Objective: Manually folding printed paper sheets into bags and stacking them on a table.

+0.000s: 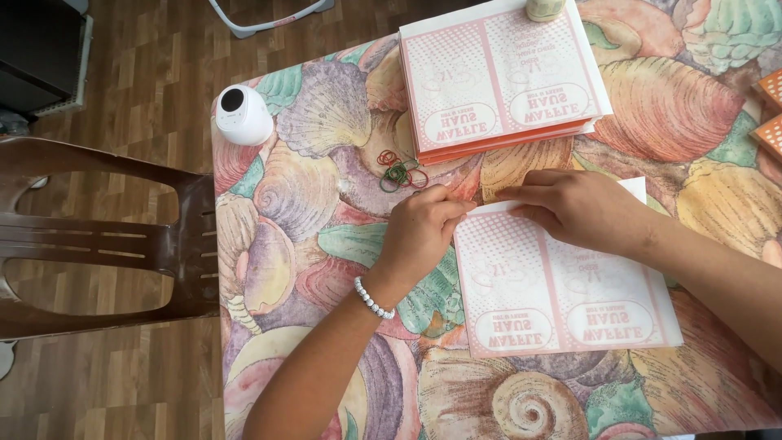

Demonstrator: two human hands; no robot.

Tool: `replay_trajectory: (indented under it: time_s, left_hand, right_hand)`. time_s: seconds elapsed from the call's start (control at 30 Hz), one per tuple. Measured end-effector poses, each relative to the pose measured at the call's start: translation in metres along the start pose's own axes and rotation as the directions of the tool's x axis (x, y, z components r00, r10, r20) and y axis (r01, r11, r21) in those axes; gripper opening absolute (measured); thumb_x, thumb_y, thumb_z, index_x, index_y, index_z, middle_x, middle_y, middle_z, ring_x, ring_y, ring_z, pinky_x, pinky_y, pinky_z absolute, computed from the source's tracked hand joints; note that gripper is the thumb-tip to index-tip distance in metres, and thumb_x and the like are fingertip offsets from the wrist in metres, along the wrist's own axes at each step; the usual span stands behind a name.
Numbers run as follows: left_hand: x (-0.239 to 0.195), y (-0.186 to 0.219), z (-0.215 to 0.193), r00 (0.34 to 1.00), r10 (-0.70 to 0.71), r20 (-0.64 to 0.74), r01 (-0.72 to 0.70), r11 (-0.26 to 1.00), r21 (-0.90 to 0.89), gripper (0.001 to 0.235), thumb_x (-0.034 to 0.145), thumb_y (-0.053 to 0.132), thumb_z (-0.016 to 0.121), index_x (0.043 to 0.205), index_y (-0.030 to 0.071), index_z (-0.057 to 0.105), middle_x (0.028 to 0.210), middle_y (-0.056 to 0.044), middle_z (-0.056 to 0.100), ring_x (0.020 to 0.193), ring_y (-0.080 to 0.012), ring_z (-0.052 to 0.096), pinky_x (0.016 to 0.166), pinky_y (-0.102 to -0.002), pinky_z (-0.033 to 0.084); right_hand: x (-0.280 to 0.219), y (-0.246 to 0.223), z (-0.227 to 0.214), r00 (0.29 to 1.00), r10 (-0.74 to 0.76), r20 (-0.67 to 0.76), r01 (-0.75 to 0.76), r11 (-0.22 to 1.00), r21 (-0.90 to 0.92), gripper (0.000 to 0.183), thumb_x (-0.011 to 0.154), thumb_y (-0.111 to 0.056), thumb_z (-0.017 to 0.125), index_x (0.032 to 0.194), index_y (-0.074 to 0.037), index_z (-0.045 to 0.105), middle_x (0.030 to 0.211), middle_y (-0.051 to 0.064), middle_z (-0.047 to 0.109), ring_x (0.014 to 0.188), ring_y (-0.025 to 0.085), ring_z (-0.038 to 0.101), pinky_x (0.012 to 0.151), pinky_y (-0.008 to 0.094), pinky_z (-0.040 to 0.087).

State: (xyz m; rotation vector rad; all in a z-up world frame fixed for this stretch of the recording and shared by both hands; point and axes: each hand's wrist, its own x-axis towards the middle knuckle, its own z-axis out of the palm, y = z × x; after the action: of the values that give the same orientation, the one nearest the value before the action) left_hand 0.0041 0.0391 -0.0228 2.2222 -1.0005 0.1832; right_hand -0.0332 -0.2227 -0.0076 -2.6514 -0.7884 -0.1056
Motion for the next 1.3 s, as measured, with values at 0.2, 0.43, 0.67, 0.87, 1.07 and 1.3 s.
replay_trajectory:
  time_s: [0.2, 0.43, 0.67, 0.87, 1.07, 1.3]
  left_hand:
    - [-0.004, -0.003, 0.004, 0.997, 0.056, -0.049, -0.055, 0.998, 0.03, 0.024, 0.089, 0.0, 0.076, 0.108, 0.014, 0.081, 0.075, 0.0, 0.053, 0.067, -0.0211, 0.056, 0.051, -0.039, 0.042]
    - [-0.005, 0.002, 0.002, 0.995, 0.081, -0.052, -0.079, 0.996, 0.035, 0.024, 0.089, -0.002, 0.077, 0.108, 0.011, 0.08, 0.079, -0.001, 0.055, 0.071, -0.0218, 0.06, 0.054, -0.038, 0.047]
    - [-0.002, 0.024, -0.014, 0.98, -0.193, -0.058, 0.17, 0.946, -0.275, 0.048, 0.094, 0.029, 0.072, 0.137, 0.013, 0.06, 0.103, -0.003, 0.068, 0.085, -0.0161, 0.062, 0.074, -0.031, 0.053]
    - [-0.004, 0.054, -0.016, 0.904, -0.405, -0.136, 0.204, 0.69, -0.695, 0.019, 0.104, 0.022, 0.058, 0.111, 0.007, 0.069, 0.09, 0.0, 0.066, 0.083, -0.0093, 0.057, 0.073, -0.023, 0.046]
    - [0.001, 0.084, -0.04, 0.821, -0.349, -0.452, -0.057, 0.738, -0.673, 0.016, 0.11, 0.017, 0.05, 0.112, 0.007, 0.063, 0.112, -0.007, 0.067, 0.11, -0.0195, 0.066, 0.1, -0.032, 0.054]
    - [0.0, 0.084, -0.05, 0.81, -0.382, -0.445, -0.051, 0.709, -0.703, 0.027, 0.104, 0.022, 0.062, 0.127, 0.009, 0.057, 0.092, 0.003, 0.047, 0.08, -0.008, 0.043, 0.078, -0.022, 0.045]
  right_hand:
    - [-0.009, 0.012, 0.006, 0.997, -0.064, -0.039, 0.06, 0.994, -0.09, 0.038, 0.091, -0.01, 0.063, 0.124, -0.025, 0.074, 0.085, -0.001, 0.065, 0.073, 0.026, 0.069, 0.055, 0.045, 0.055]
    - [-0.017, 0.019, 0.006, 1.0, 0.02, 0.017, -0.015, 0.975, -0.22, 0.047, 0.089, -0.011, 0.06, 0.129, -0.034, 0.071, 0.09, -0.004, 0.063, 0.071, 0.027, 0.069, 0.049, 0.047, 0.053]
    - [-0.013, 0.003, -0.025, 0.974, -0.101, -0.204, 0.105, 0.995, 0.004, 0.029, 0.095, -0.001, 0.064, 0.119, -0.009, 0.077, 0.098, 0.003, 0.07, 0.078, 0.025, 0.07, 0.067, 0.04, 0.057]
    - [-0.028, -0.02, -0.071, 0.827, -0.187, -0.53, 0.222, 0.975, 0.002, 0.025, 0.095, -0.005, 0.079, 0.118, 0.004, 0.072, 0.114, 0.023, 0.063, 0.1, 0.033, 0.064, 0.075, 0.037, 0.057]
    - [-0.05, -0.026, -0.084, 0.841, 0.188, -0.508, 0.179, 0.789, 0.588, 0.122, 0.061, 0.004, 0.071, 0.167, -0.013, 0.013, 0.16, 0.037, 0.033, 0.151, 0.045, 0.037, 0.132, 0.053, 0.032]
    - [-0.072, -0.043, -0.054, 0.682, 0.632, -0.368, -0.285, 0.693, 0.662, 0.03, 0.088, 0.003, 0.078, 0.116, 0.009, 0.067, 0.145, 0.021, 0.064, 0.116, 0.018, 0.061, 0.1, 0.032, 0.057]
